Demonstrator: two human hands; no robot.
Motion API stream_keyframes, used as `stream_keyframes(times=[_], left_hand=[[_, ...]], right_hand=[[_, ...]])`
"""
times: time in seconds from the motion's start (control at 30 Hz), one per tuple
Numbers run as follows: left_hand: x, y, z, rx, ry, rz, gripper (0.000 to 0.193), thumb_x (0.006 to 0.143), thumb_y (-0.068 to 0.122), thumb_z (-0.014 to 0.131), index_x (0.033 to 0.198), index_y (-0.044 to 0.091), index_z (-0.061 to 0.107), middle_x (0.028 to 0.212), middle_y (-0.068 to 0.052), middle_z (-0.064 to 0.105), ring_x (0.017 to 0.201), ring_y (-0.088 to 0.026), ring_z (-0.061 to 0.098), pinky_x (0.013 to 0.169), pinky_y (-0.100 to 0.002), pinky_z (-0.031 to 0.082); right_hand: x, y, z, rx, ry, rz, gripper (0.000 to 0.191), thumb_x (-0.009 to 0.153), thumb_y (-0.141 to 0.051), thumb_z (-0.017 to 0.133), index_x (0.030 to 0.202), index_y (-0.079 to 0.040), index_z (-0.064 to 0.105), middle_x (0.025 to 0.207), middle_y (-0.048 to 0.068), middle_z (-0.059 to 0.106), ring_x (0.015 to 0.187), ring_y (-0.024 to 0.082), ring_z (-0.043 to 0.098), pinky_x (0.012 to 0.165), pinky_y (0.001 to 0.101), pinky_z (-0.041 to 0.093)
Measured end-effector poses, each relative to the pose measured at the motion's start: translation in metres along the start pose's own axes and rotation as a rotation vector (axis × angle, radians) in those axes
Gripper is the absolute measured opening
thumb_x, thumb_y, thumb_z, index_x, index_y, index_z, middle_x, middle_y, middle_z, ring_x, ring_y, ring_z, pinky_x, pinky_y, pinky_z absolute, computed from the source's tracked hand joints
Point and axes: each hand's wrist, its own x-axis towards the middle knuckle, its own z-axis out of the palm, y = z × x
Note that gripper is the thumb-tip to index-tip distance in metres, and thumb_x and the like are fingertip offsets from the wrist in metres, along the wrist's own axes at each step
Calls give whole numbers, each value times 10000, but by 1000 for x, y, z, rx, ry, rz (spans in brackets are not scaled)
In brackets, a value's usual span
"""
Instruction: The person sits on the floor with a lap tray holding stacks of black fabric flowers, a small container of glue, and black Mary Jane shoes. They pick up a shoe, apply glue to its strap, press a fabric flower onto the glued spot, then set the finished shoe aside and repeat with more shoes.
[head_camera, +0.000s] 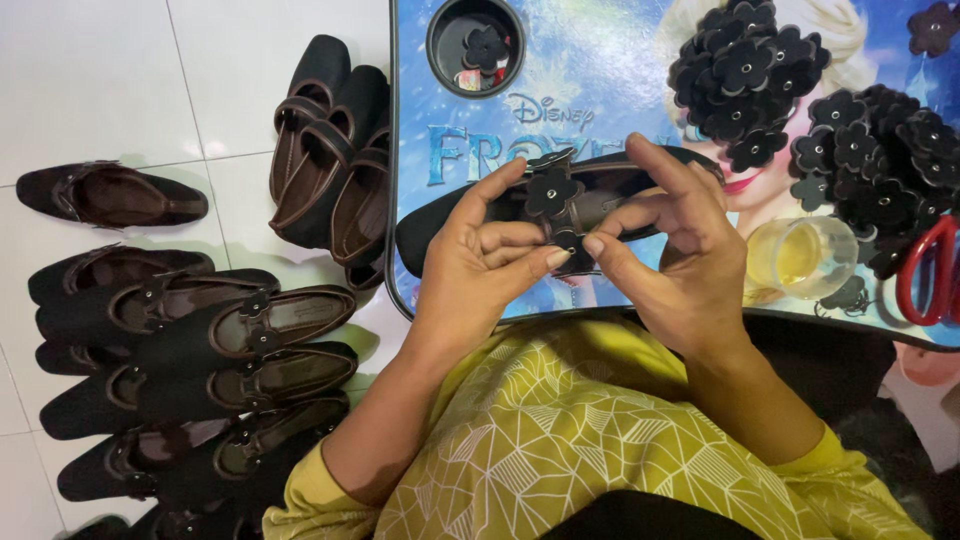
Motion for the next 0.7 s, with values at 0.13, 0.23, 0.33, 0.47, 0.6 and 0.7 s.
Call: stream_keyframes(times=[0.13,0.23,0.33,0.47,0.6,0.7], left_hand=[[0,-2,1,7,-3,21,846,882,-127,720,1605,32,310,1037,-146,732,997,-180,729,882,-297,595],[0,-1,2,9,-8,16,858,880,-123,715,1611,37,296,1044,-140,732,1000,-176,729,883,-299,598],[0,0,2,26,-6,12,866,880,-114,709,1615,44,279,1054,-137,736,1003,-173,731,879,-297,600],[-1,-2,6,54,-8,30,880,887,-102,710,1624,55,254,1045,-123,720,990,-162,728,854,-286,600],[0,-4,9,76,15,51,836,927,-84,705,1632,59,280,991,-87,692,942,-130,702,815,-259,563],[-1,-6,9,125,23,61,810,924,-77,721,1599,73,299,948,-56,672,908,-109,684,825,-251,556]], right_hand=[[-1,2,-2,-28,-9,4,780,876,71,784,1569,38,428,1143,41,631,1035,65,643,1085,264,411],[-1,2,-5,-132,-36,-31,778,896,33,791,1584,24,429,948,10,721,1089,62,571,1206,317,299],[0,1,-5,-199,-50,-49,768,899,-3,800,1576,13,438,924,-4,738,1124,64,548,1275,367,208],[1,0,-6,-264,-66,-49,776,878,-22,814,1559,4,443,932,-9,744,1103,66,579,1287,403,158],[0,-5,-8,-377,-19,-72,731,897,-21,801,1546,-11,465,963,16,753,1232,179,530,1261,407,231],[9,-7,-10,-576,-14,-335,666,1001,8,730,1572,12,389,1223,55,758,1201,177,697,1264,434,262]])
